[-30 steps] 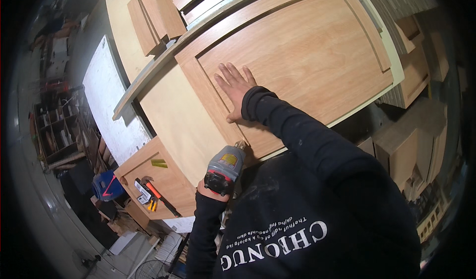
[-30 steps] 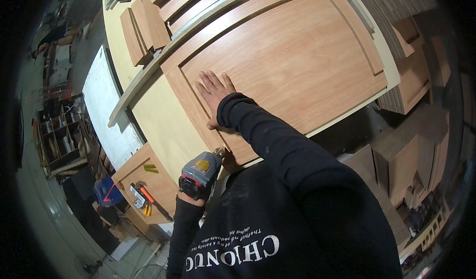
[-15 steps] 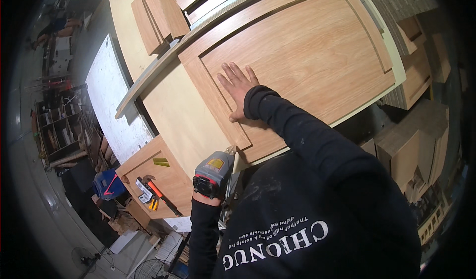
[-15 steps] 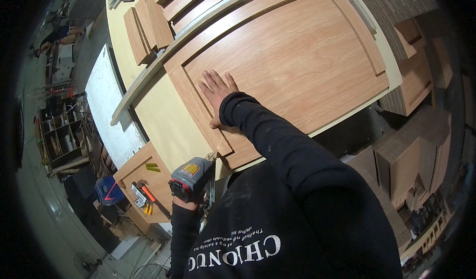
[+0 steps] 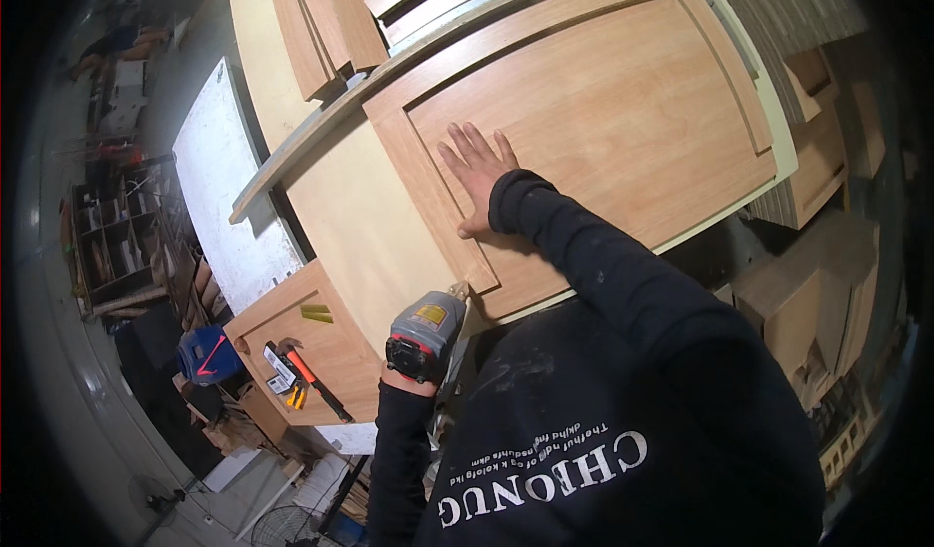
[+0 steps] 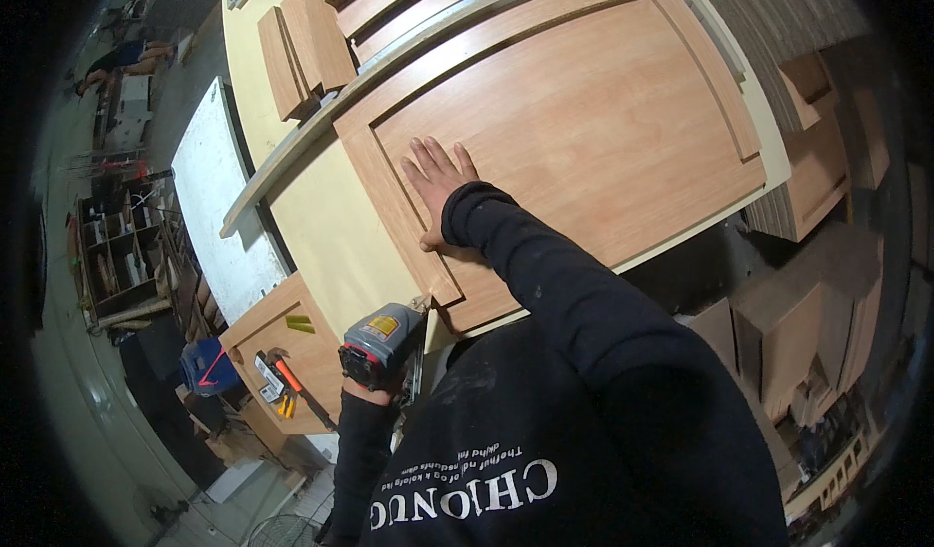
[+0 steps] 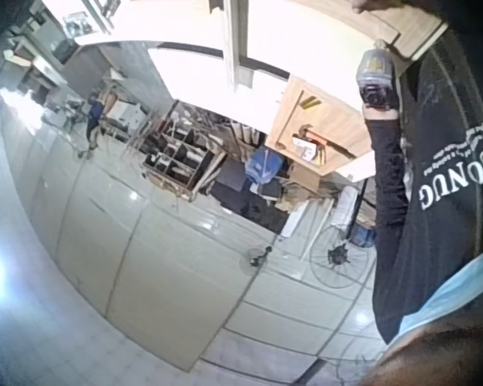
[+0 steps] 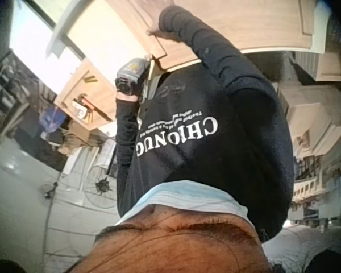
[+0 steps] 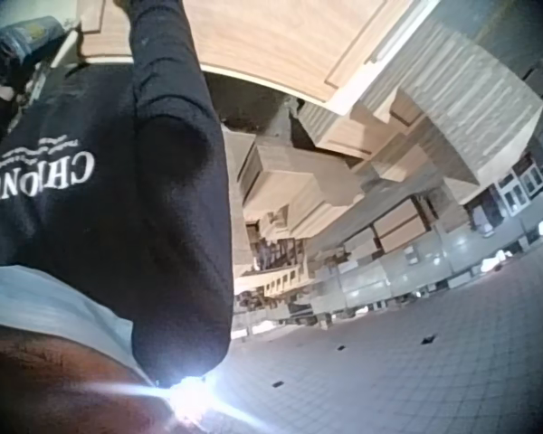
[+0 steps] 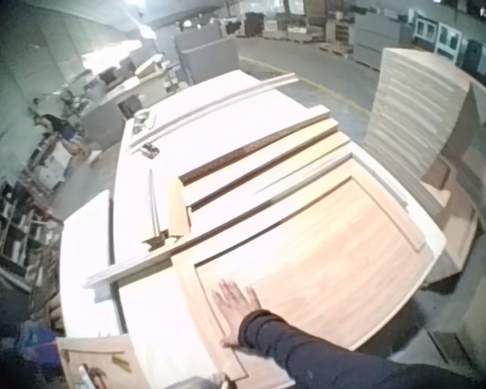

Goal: The person fastens wooden frame pieces onto a board using a nail gun, taps the edges with a hammer, and stacks the assembled panel. They then position wooden strips onto another board and attach them using the nail gun.

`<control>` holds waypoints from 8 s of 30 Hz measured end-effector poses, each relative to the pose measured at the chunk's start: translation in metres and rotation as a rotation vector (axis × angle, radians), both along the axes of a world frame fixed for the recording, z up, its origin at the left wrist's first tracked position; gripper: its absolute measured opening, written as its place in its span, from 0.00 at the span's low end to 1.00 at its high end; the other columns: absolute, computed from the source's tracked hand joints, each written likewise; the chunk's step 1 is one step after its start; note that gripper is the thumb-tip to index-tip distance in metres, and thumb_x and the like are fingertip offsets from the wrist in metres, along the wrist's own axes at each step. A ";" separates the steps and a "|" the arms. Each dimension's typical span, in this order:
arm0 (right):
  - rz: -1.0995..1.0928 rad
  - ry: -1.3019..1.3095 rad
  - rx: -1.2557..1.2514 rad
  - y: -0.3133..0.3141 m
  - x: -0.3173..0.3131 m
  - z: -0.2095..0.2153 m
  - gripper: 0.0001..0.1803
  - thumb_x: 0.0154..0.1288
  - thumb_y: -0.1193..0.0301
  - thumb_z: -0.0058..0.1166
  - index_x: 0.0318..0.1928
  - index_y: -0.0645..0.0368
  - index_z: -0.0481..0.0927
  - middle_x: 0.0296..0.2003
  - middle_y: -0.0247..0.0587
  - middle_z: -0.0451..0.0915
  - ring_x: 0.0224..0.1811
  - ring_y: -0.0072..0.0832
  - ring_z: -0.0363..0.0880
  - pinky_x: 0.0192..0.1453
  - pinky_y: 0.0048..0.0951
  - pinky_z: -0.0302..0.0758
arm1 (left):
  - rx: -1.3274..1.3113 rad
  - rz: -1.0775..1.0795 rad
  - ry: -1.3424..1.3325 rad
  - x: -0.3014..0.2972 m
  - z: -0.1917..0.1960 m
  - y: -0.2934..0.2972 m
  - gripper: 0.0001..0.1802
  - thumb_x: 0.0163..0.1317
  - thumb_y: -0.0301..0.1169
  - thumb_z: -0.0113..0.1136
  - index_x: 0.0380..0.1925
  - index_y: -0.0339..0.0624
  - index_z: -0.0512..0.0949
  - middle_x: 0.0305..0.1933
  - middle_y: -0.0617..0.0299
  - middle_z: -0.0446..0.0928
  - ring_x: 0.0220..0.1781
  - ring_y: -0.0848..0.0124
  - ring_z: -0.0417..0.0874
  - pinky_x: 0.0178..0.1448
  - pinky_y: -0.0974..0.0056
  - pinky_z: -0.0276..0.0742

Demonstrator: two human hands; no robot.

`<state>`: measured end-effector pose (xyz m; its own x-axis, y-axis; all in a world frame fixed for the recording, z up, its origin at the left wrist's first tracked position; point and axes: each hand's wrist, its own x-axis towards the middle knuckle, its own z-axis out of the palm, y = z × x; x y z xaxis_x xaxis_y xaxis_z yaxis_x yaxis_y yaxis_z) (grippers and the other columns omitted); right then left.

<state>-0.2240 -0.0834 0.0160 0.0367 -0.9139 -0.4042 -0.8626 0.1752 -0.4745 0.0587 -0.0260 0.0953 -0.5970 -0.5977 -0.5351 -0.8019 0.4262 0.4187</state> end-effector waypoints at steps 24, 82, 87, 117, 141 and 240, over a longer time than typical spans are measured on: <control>-0.095 0.042 -0.276 0.085 -0.044 -0.007 0.44 0.49 0.47 0.55 0.63 0.56 0.57 0.66 0.43 0.52 0.69 0.43 0.44 0.67 0.53 0.42 | -0.632 0.167 0.282 -0.104 0.026 -0.153 0.22 0.43 0.35 0.64 0.40 0.41 0.74 0.33 0.50 0.71 0.39 0.54 0.75 0.41 0.53 0.73; -1.345 0.154 -0.690 0.344 -0.261 -0.019 0.20 0.51 0.61 0.60 0.42 0.60 0.78 0.39 0.48 0.74 0.45 0.35 0.74 0.45 0.36 0.73 | -0.635 0.056 0.393 -0.058 -0.111 0.094 0.32 0.34 0.26 0.69 0.46 0.43 0.73 0.52 0.47 0.66 0.51 0.53 0.69 0.54 0.57 0.68; -1.124 -0.056 -0.356 0.337 -0.305 -0.042 0.25 0.52 0.64 0.58 0.52 0.55 0.74 0.45 0.49 0.72 0.47 0.39 0.72 0.53 0.35 0.69 | -0.598 0.530 0.356 -0.036 -0.127 0.096 0.32 0.45 0.33 0.68 0.53 0.39 0.69 0.51 0.47 0.63 0.51 0.56 0.68 0.54 0.58 0.67; -1.062 -0.549 -0.353 0.333 -0.375 -0.100 0.27 0.55 0.82 0.48 0.59 0.64 0.65 0.51 0.46 0.72 0.53 0.30 0.71 0.57 0.27 0.66 | -0.228 0.994 0.642 -0.046 -0.176 0.073 0.30 0.50 0.34 0.64 0.55 0.40 0.69 0.36 0.55 0.68 0.38 0.66 0.70 0.46 0.65 0.68; -1.129 -0.327 -0.465 0.315 -0.330 -0.053 0.24 0.48 0.76 0.54 0.51 0.61 0.75 0.36 0.43 0.82 0.36 0.21 0.78 0.43 0.23 0.73 | -0.033 1.048 0.675 -0.029 -0.188 0.052 0.25 0.56 0.30 0.60 0.54 0.35 0.69 0.43 0.62 0.69 0.42 0.74 0.73 0.46 0.71 0.70; 0.436 0.015 -0.231 0.124 -0.027 0.006 0.60 0.30 0.49 0.65 0.64 0.62 0.52 0.67 0.47 0.48 0.70 0.44 0.39 0.67 0.58 0.38 | -0.420 0.768 -0.282 -0.038 -0.070 -0.059 0.34 0.44 0.37 0.62 0.51 0.38 0.61 0.32 0.42 0.77 0.37 0.47 0.79 0.42 0.51 0.73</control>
<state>-0.2509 0.0410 0.0222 0.4315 -0.8805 -0.1963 -0.8394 -0.3122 -0.4450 0.0203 -0.0845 0.0253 0.1638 -0.9543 -0.2500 -0.9766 -0.1926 0.0955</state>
